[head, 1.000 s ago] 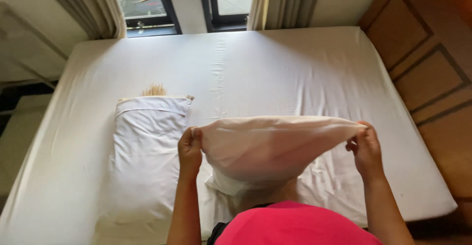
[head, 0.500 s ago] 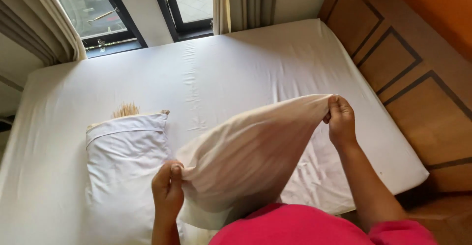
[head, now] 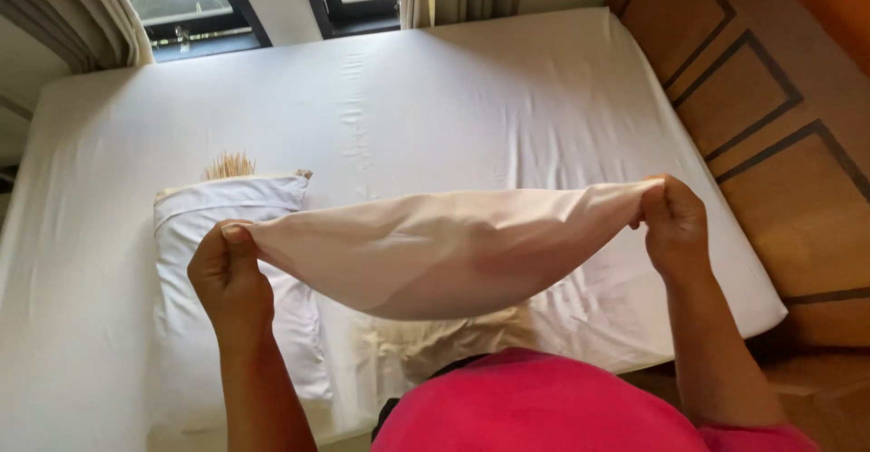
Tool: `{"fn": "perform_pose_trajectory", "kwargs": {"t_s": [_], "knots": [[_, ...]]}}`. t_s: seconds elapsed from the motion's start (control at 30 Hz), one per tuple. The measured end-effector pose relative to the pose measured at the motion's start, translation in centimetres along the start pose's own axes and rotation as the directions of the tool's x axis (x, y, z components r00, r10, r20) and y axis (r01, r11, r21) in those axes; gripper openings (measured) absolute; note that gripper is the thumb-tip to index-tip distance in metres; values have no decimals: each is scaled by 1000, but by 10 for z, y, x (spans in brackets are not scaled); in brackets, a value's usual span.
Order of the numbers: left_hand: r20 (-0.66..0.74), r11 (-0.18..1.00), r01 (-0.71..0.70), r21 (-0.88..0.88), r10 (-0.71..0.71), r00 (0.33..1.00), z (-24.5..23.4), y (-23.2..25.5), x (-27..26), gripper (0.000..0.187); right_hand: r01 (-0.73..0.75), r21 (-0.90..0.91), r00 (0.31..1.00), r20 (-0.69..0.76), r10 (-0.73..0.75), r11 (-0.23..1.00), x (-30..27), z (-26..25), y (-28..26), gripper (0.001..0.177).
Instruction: Putting clean pillowcases on pillows and then sweeping the surface of the bed with a reed broom.
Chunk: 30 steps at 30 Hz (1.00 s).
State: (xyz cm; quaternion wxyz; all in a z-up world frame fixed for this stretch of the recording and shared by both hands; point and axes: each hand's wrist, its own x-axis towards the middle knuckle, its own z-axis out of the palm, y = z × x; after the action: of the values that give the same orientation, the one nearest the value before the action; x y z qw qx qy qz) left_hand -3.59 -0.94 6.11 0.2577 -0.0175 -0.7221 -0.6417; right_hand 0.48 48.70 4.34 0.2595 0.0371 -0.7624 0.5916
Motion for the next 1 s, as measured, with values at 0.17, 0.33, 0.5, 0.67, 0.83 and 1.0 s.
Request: {"fn": "perform_pose_trajectory", "kwargs": {"t_s": [0.17, 0.33, 0.5, 0.67, 0.83, 1.0], "knots": [[112, 987, 158, -40, -153, 982, -49, -34, -30, 29, -22, 256, 994, 113, -7, 966, -51, -43, 25, 35], [658, 940, 331, -79, -201, 726, -96, -56, -49, 20, -77, 684, 986, -57, 157, 725, -96, -148, 97, 49], [660, 872, 364, -326, -65, 748, -93, -75, -44, 38, -452, 303, 892, 162, 422, 839, -73, -63, 95, 17], [686, 816, 314, 486, -579, 440, -14, -88, -78, 45, -556, -299, 536, 585, 609, 776, -86, 54, 87, 38], [725, 718, 200, 667, -687, 48, -24, -82, -94, 42, -385, -607, 176, 691, 701, 695, -89, 67, 61, 39], [666, 664, 387, 640, -730, 150, -59, -120, -71, 33, -667, -475, 91, 713, 695, 574, -89, 52, 118, 29]]}}
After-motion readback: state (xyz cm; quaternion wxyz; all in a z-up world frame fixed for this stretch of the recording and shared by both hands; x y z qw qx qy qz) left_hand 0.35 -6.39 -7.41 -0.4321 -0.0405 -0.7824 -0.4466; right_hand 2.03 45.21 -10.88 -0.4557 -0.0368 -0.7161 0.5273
